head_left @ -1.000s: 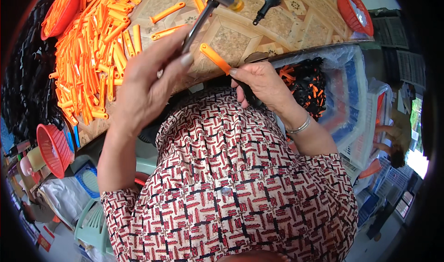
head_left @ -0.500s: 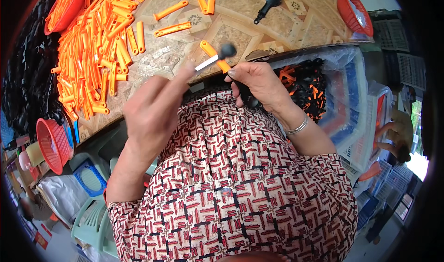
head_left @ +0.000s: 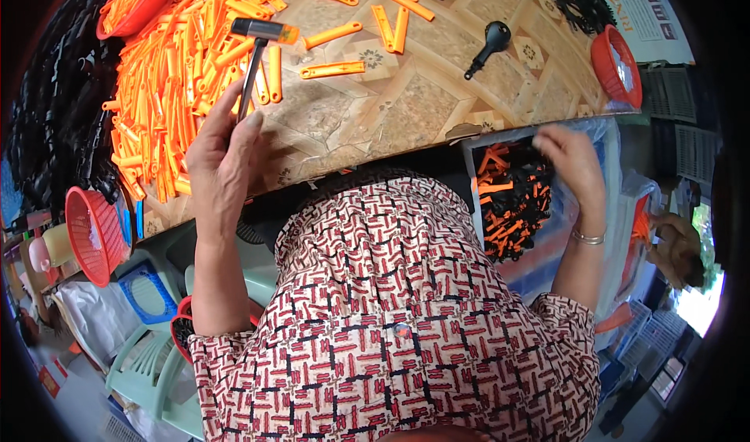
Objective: The person assembles small plastic components by inserting orange handles into black heads. They use a hammer to secure the connection between the parts. The person works at a wooden table, handling the parts one at a time and placing the finished items on the table.
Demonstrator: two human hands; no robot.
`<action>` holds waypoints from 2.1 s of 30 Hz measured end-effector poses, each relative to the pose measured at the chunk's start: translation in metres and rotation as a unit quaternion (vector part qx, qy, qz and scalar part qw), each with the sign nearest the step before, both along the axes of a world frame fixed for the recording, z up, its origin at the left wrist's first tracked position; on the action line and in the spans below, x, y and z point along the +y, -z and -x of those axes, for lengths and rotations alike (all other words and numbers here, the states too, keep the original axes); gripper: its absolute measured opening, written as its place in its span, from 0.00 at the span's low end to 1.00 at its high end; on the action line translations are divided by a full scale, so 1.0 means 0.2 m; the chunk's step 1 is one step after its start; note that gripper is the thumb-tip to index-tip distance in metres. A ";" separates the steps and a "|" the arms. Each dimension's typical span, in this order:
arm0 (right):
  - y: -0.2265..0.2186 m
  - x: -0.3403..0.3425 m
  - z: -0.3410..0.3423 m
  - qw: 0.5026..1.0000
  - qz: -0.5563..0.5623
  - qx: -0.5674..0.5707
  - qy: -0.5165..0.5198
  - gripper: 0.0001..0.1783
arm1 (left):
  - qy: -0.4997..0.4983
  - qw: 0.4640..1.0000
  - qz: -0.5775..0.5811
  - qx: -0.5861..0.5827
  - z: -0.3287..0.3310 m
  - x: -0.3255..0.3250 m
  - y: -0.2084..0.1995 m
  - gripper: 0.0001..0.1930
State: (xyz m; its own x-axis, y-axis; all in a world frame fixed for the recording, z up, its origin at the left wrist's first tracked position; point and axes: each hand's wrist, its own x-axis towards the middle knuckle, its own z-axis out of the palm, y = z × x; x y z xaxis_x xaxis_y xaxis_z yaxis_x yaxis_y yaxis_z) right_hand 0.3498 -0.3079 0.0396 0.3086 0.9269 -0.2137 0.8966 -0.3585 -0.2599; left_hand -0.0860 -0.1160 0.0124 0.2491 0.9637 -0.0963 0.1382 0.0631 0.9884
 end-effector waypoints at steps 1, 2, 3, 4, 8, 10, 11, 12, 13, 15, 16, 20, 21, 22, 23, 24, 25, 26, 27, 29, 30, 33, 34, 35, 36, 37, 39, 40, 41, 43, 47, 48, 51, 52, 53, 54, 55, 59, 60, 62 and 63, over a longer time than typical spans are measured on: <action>-0.03 0.07 0.02 0.998 -0.049 0.023 -0.009 0.12 | 0.004 1.000 -0.001 0.000 -0.04 0.00 -0.02 0.24; -0.06 0.17 0.09 0.994 -0.098 0.046 -0.017 0.12 | 0.008 1.000 -0.002 0.001 -0.07 0.01 -0.04 0.24; -0.07 0.28 0.16 0.986 -0.148 0.067 -0.028 0.12 | 0.027 0.999 0.001 0.020 -0.08 0.04 -0.04 0.25; -0.08 0.39 0.21 0.977 -0.193 0.057 -0.076 0.12 | 0.031 0.999 -0.002 0.019 -0.09 0.04 -0.05 0.25; 0.02 0.88 0.29 0.914 -0.345 -0.039 -0.208 0.11 | 0.034 0.999 -0.015 0.007 -0.12 0.06 -0.05 0.24; 0.03 1.08 0.31 0.903 -0.369 -0.033 -0.218 0.06 | 0.019 1.000 -0.017 -0.012 -0.11 0.06 -0.04 0.24; 0.03 1.15 0.31 0.905 -0.370 -0.024 -0.208 0.04 | 0.010 1.000 -0.011 -0.005 -0.09 0.06 -0.04 0.24; 0.04 1.22 0.29 0.891 -0.389 -0.079 -0.221 0.04 | 0.005 1.000 -0.020 0.010 -0.07 0.06 -0.03 0.24; 0.06 1.28 0.26 0.873 -0.408 -0.134 -0.233 0.04 | 0.001 0.999 -0.028 0.025 -0.06 0.07 -0.02 0.25; 0.05 1.34 0.23 0.859 -0.401 -0.175 -0.267 0.04 | -0.009 0.999 -0.027 0.039 -0.05 0.07 -0.02 0.25; 0.07 1.37 0.20 0.850 -0.406 -0.185 -0.281 0.04 | -0.014 0.999 -0.017 0.038 -0.05 0.07 -0.01 0.25; 0.12 1.41 0.16 0.832 -0.424 -0.187 -0.306 0.04 | -0.004 0.990 -0.054 0.133 -0.09 0.13 -0.03 0.22; 0.07 1.39 0.19 0.822 -0.448 -0.164 -0.311 0.05 | -0.006 0.988 -0.043 0.149 -0.12 0.15 -0.05 0.19; 0.05 1.37 0.19 0.814 -0.469 -0.146 -0.310 0.07 | 0.019 0.979 -0.059 0.194 -0.16 0.19 -0.07 0.18; 0.06 1.36 0.16 0.804 -0.508 -0.132 -0.279 0.06 | 0.045 0.967 -0.075 0.238 -0.21 0.23 -0.11 0.17; 0.05 1.35 0.16 0.817 -0.531 -0.006 -0.223 0.05 | 0.069 0.952 -0.093 0.283 -0.25 0.27 -0.13 0.16; 0.04 1.33 0.18 0.815 -0.543 0.120 -0.165 0.04 | 0.082 0.943 -0.153 0.283 -0.29 0.31 -0.11 0.15; 0.04 1.31 0.18 0.797 -0.544 0.243 -0.103 0.04 | 0.095 0.931 -0.212 0.281 -0.32 0.36 -0.07 0.15; 0.03 1.28 0.14 0.768 -0.478 0.421 -0.072 0.07 | 0.110 0.916 -0.271 0.276 -0.37 0.40 -0.04 0.14; -0.05 1.16 0.24 0.706 -0.438 0.554 -0.048 0.09 | 0.129 0.885 -0.307 0.325 -0.46 0.43 -0.01 0.14; -0.08 1.12 0.26 0.671 -0.417 0.613 -0.033 0.10 | 0.142 0.868 -0.326 0.346 -0.51 0.45 0.01 0.14; -0.02 0.89 0.26 0.725 -0.304 0.616 -0.049 0.10 | 0.156 0.826 -0.367 0.398 -0.58 0.48 0.05 0.13; -0.03 0.80 0.29 0.772 -0.259 0.580 -0.031 0.11 | 0.159 0.817 -0.375 0.409 -0.59 0.47 0.04 0.13; 0.00 0.71 0.31 0.787 -0.249 0.564 -0.026 0.11 | 0.168 0.810 -0.374 0.419 -0.60 0.48 0.03 0.12; 0.04 0.63 0.34 0.802 -0.238 0.547 -0.023 0.12 | 0.174 0.805 -0.372 0.427 -0.60 0.48 0.02 0.12; 0.08 0.57 0.36 0.815 -0.227 0.533 -0.023 0.12 | 0.178 0.800 -0.370 0.437 -0.60 0.49 0.03 0.12; 0.10 0.46 0.45 0.792 -0.189 0.579 0.028 0.12 | 0.186 0.791 -0.350 0.467 -0.58 0.48 0.00 0.12; 0.10 0.41 0.49 0.780 -0.170 0.600 0.054 0.13 | 0.170 0.791 -0.366 0.460 -0.57 0.49 0.01 0.12; 0.10 0.37 0.52 0.780 -0.166 0.600 0.063 0.13 | 0.154 0.790 -0.382 0.454 -0.56 0.49 0.01 0.13; 0.12 0.32 0.57 0.778 -0.155 0.604 0.078 0.15 | 0.121 0.791 -0.426 0.422 -0.51 0.49 0.01 0.14; 0.18 0.26 0.63 0.797 -0.171 0.577 0.057 0.16 | 0.176 0.866 -0.246 0.398 -0.44 0.39 -0.07 0.14; 0.18 0.25 0.64 0.802 -0.170 0.569 0.062 0.15 | 0.188 0.865 -0.267 0.380 -0.43 0.35 -0.06 0.14; 0.17 0.21 0.70 0.787 -0.161 0.585 0.116 0.12 | 0.237 0.835 -0.333 0.369 -0.41 0.27 -0.06 0.13; 0.18 0.20 0.71 0.801 -0.145 0.571 0.105 0.11 | 0.236 0.831 -0.346 0.367 -0.42 0.27 -0.04 0.12; 0.18 0.18 0.71 0.815 -0.129 0.558 0.094 0.11 | 0.234 0.827 -0.360 0.364 -0.42 0.26 -0.03 0.11; 0.19 0.17 0.72 0.828 -0.116 0.542 0.084 0.10 | 0.234 0.821 -0.376 0.359 -0.44 0.27 -0.02 0.10; 0.23 0.15 0.72 0.811 -0.083 0.565 0.127 0.07 | 0.229 0.806 -0.377 0.394 -0.45 0.26 -0.03 0.11; 0.27 0.14 0.77 0.785 -0.051 0.593 0.171 0.09 | 0.272 0.822 -0.363 0.343 -0.46 0.22 -0.03 0.12; 0.27 0.15 0.79 0.790 -0.059 0.583 0.181 0.10 | 0.287 0.856 -0.292 0.317 -0.47 0.19 -0.05 0.12; 0.28 0.16 0.80 0.790 -0.071 0.582 0.182 0.12 | 0.303 0.904 -0.144 0.265 -0.48 0.12 -0.12 0.13; 0.27 0.17 0.80 0.786 -0.079 0.587 0.175 0.12 | 0.296 0.924 -0.138 0.200 -0.49 0.13 -0.08 0.14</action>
